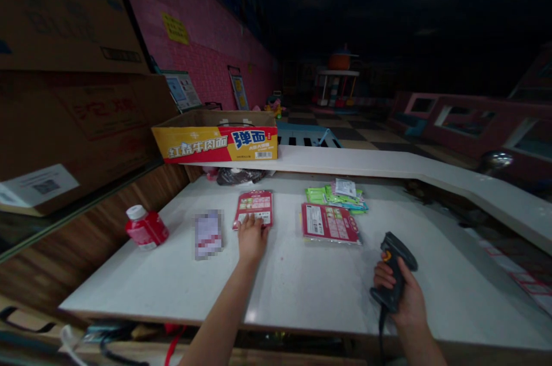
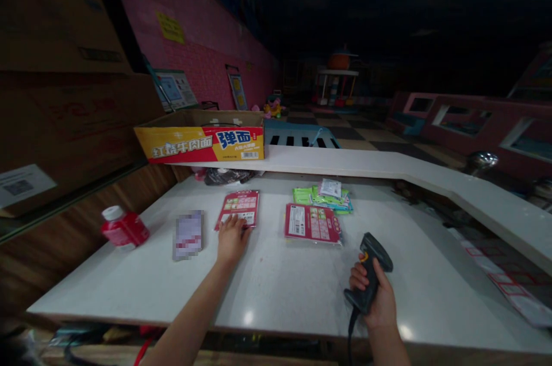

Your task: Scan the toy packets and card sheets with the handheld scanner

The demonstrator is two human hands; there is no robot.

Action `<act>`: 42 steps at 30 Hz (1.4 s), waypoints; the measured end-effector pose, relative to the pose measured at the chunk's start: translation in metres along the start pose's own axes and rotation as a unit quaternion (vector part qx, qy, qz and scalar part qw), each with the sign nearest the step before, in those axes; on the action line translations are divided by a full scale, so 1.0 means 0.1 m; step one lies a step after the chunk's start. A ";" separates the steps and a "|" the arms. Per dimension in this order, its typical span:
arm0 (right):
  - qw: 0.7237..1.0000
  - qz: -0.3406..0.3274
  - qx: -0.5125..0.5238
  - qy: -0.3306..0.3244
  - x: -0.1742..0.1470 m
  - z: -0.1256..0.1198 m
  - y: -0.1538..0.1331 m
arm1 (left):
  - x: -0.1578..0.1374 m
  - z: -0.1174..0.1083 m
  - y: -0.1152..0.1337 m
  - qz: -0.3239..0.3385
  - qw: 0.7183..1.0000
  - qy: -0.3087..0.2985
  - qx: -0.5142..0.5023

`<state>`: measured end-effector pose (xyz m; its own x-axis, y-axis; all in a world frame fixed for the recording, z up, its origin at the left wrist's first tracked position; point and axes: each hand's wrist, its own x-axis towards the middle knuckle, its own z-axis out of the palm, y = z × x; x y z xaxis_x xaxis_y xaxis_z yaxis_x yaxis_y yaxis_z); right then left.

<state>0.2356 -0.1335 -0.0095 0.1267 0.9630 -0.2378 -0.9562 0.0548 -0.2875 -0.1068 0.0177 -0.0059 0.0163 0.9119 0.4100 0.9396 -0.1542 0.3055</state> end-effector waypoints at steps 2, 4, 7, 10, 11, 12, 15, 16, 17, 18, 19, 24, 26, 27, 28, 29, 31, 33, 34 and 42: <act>1.000 -0.003 -0.008 -0.001 0.00 0.01 0.01 | 0.01 -0.01 -0.01 0.037 0.999 0.021 -0.029; 1.000 -0.006 -0.012 0.002 0.01 0.01 0.01 | 0.01 -0.03 0.02 0.080 0.994 0.029 -0.064; 1.000 -0.005 -0.011 0.005 0.04 0.02 0.01 | 0.01 -0.03 0.17 0.099 0.989 0.002 -0.113; 1.000 0.000 -0.010 0.004 0.07 0.02 0.01 | 0.08 0.03 0.49 0.067 0.982 -0.050 -0.172; 1.000 0.000 -0.011 0.003 0.08 0.02 0.01 | 0.12 0.06 0.62 0.051 0.978 -0.064 -0.190; 1.000 -0.001 -0.014 0.000 0.08 0.02 0.01 | 0.17 0.10 0.74 0.030 0.976 -0.074 -0.204; 1.000 -0.011 -0.026 -0.006 0.08 0.03 0.01 | 0.34 0.21 1.05 -0.062 0.966 -0.089 -0.235; 0.999 -0.015 -0.035 -0.008 0.08 0.03 0.01 | 0.39 0.25 1.12 -0.090 0.962 -0.097 -0.241; 0.999 -0.019 -0.044 -0.010 0.08 0.03 0.01 | 0.43 0.28 1.16 -0.110 0.958 -0.105 -0.243; 0.998 -0.023 -0.053 -0.011 0.08 0.04 0.02 | 0.47 0.31 1.18 -0.122 0.956 -0.112 -0.244; 0.998 -0.027 -0.061 -0.012 0.08 0.04 0.02 | 0.50 0.33 1.18 -0.127 0.955 -0.115 -0.243; 0.997 -0.032 -0.064 -0.014 0.09 0.05 0.03 | 0.58 0.38 1.04 -0.144 0.958 -0.085 -0.232; 0.998 -0.029 -0.060 -0.014 0.09 0.05 0.03 | 0.60 0.37 0.99 -0.161 0.951 -0.084 -0.250; 0.998 -0.028 -0.058 -0.013 0.09 0.04 0.03 | 0.61 0.35 0.98 -0.180 0.936 -0.100 -0.286; 0.998 -0.027 -0.056 -0.012 0.09 0.04 0.03 | 0.61 0.34 0.97 -0.204 0.910 -0.129 -0.337; 0.998 -0.027 -0.052 -0.010 0.09 0.04 0.03 | 0.60 0.32 0.97 -0.229 0.875 -0.164 -0.394; 0.999 -0.023 -0.045 -0.007 0.09 0.04 0.03 | 0.58 0.26 0.95 -0.266 0.797 -0.238 -0.487; 0.999 -0.020 -0.043 -0.007 0.08 0.04 0.03 | 0.55 0.16 0.89 -0.274 0.753 -0.289 -0.523; 0.999 -0.019 -0.043 -0.008 0.08 0.04 0.04 | 0.53 0.11 0.85 -0.274 0.737 -0.313 -0.533; 1.000 -0.009 -0.029 0.000 0.06 0.03 0.03 | 0.25 -0.11 0.49 -0.263 0.596 -0.298 -0.698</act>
<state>0.2324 -0.1266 -0.0096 0.1436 0.9622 -0.2312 -0.9366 0.0567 -0.3457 -0.0644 0.0288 0.0290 0.3542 0.8831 -0.3077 -0.3252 0.4249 0.8448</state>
